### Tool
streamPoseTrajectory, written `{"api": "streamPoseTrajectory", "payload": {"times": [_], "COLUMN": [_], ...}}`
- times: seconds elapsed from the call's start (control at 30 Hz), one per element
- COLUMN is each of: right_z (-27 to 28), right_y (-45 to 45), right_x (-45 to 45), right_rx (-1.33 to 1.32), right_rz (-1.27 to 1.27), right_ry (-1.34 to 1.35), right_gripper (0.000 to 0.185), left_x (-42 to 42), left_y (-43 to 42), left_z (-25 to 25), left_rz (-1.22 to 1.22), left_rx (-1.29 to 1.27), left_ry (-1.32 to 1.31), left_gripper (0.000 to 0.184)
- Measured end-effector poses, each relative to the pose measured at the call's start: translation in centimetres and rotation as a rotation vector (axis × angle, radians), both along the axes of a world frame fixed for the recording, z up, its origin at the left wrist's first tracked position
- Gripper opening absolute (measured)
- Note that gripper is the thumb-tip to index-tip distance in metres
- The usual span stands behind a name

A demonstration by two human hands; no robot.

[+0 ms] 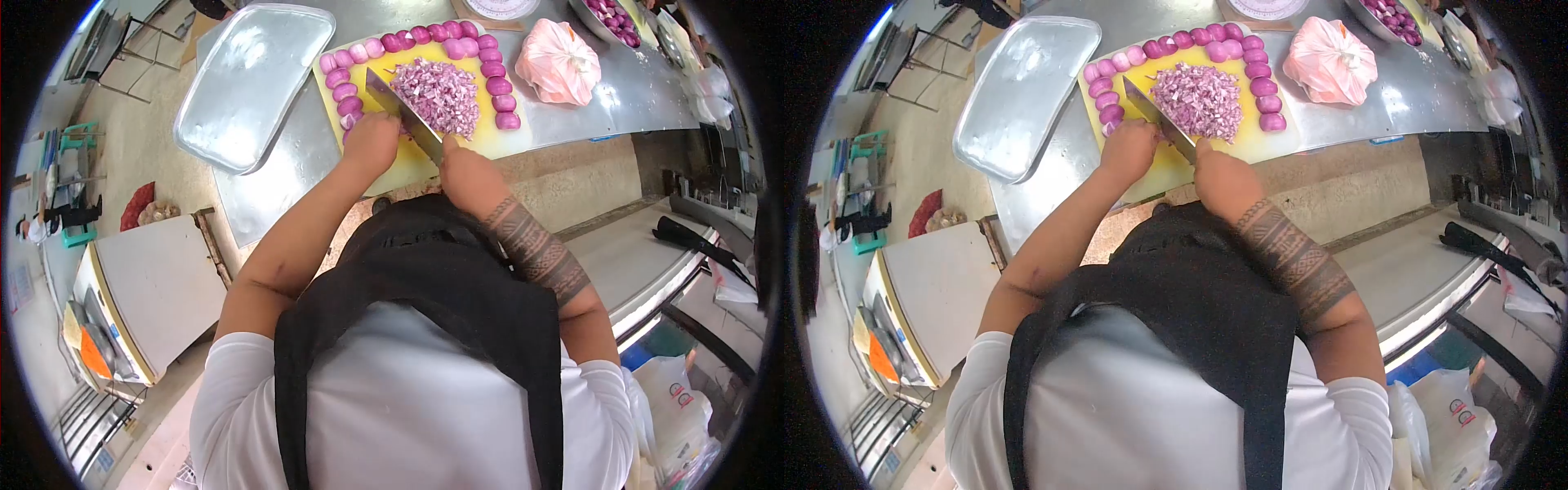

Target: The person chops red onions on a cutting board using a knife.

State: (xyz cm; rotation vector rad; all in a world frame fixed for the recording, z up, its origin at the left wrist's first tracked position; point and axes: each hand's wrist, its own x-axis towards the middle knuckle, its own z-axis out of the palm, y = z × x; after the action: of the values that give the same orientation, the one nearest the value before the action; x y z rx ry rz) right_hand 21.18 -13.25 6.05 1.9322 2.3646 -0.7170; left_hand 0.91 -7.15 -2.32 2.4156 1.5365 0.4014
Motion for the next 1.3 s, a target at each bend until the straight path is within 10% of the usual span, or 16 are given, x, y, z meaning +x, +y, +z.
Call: {"api": "streamPoseTrajectory", "payload": {"times": [0.47, 0.8, 1.3], "right_z": [-1.9, -1.2, 0.0], "right_y": [0.2, -2.5, 2.4], "right_x": [-1.8, 4.9, 7.9], "right_rx": [0.0, -0.091, -0.013], "right_rz": [-0.124, -0.035, 0.151], "right_ry": [0.083, 0.158, 0.04], "right_gripper": [0.021, 0.021, 0.021], "left_x": [-1.1, -6.1, 11.1], "left_y": [0.3, 6.7, 20.5], "left_z": [-0.6, 9.0, 5.2], "left_rz": [-0.1, 0.246, -0.402], "left_rx": [0.021, 0.21, -0.19], "left_ry": [-0.033, -0.222, 0.217], "left_gripper": [0.015, 0.02, 0.042]}}
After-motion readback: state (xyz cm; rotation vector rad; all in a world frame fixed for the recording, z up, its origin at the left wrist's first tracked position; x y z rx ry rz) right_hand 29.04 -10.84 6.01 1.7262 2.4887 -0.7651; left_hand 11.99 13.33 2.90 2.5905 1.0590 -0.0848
